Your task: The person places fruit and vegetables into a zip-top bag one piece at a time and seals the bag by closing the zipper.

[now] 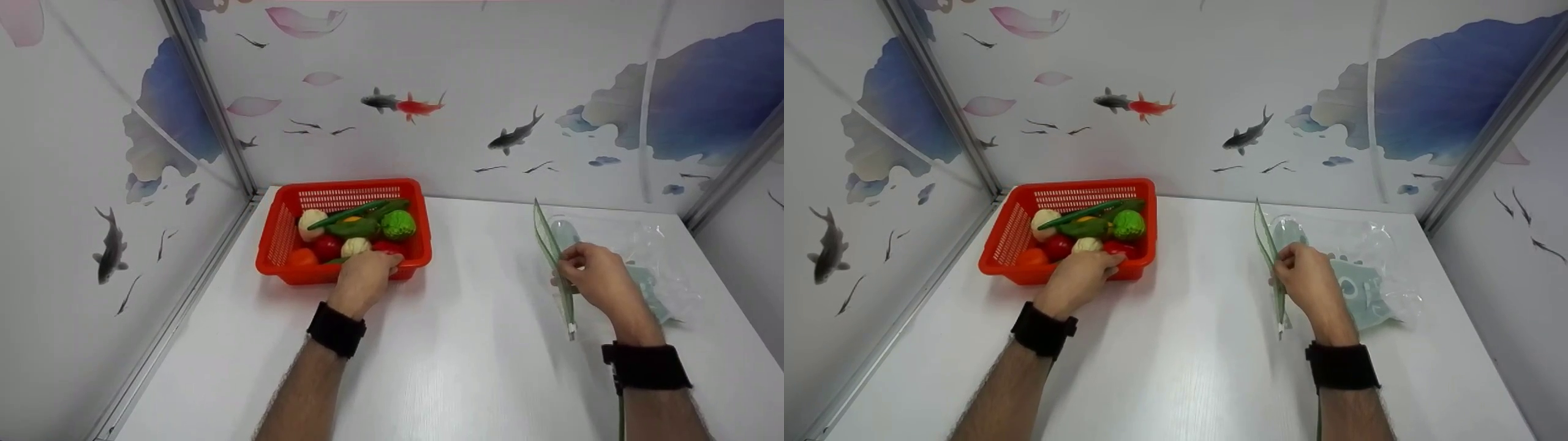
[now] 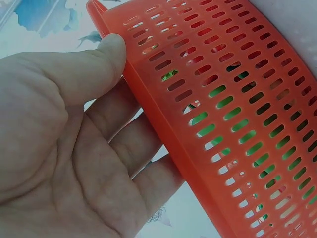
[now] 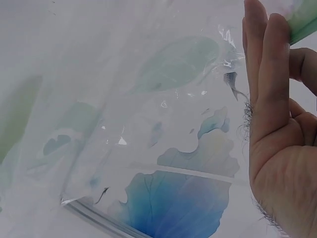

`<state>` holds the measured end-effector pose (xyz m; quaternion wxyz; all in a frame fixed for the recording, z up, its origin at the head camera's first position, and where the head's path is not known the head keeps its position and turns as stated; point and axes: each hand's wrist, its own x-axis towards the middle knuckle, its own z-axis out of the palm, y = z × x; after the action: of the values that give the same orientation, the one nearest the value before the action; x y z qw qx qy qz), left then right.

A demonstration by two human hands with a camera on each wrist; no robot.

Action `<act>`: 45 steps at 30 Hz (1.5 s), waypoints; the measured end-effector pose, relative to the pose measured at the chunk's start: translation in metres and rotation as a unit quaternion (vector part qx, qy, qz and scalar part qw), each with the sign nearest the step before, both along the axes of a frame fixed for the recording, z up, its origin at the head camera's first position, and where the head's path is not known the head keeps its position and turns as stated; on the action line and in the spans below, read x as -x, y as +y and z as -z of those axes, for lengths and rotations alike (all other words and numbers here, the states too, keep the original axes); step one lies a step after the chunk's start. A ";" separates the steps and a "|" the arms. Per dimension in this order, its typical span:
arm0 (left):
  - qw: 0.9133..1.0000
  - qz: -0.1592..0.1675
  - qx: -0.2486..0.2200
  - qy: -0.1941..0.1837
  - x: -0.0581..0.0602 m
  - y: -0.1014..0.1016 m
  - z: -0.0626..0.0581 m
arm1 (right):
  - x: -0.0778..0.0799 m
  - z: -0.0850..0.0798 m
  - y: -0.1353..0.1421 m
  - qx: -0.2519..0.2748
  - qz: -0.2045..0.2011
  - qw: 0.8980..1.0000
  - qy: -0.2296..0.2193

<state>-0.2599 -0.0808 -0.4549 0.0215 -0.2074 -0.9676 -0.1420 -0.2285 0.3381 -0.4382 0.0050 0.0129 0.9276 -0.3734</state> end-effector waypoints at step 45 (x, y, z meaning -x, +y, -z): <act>0.998 0.034 0.010 -0.056 -0.024 0.019 -0.012 | -0.006 -0.012 -0.019 -0.248 -0.095 0.923 0.277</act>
<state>-0.2364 -0.0613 -0.4429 -0.0394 -0.2323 -0.9610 -0.1445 -0.2228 0.3189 -0.4267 -0.2203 -0.1783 0.9518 -0.1176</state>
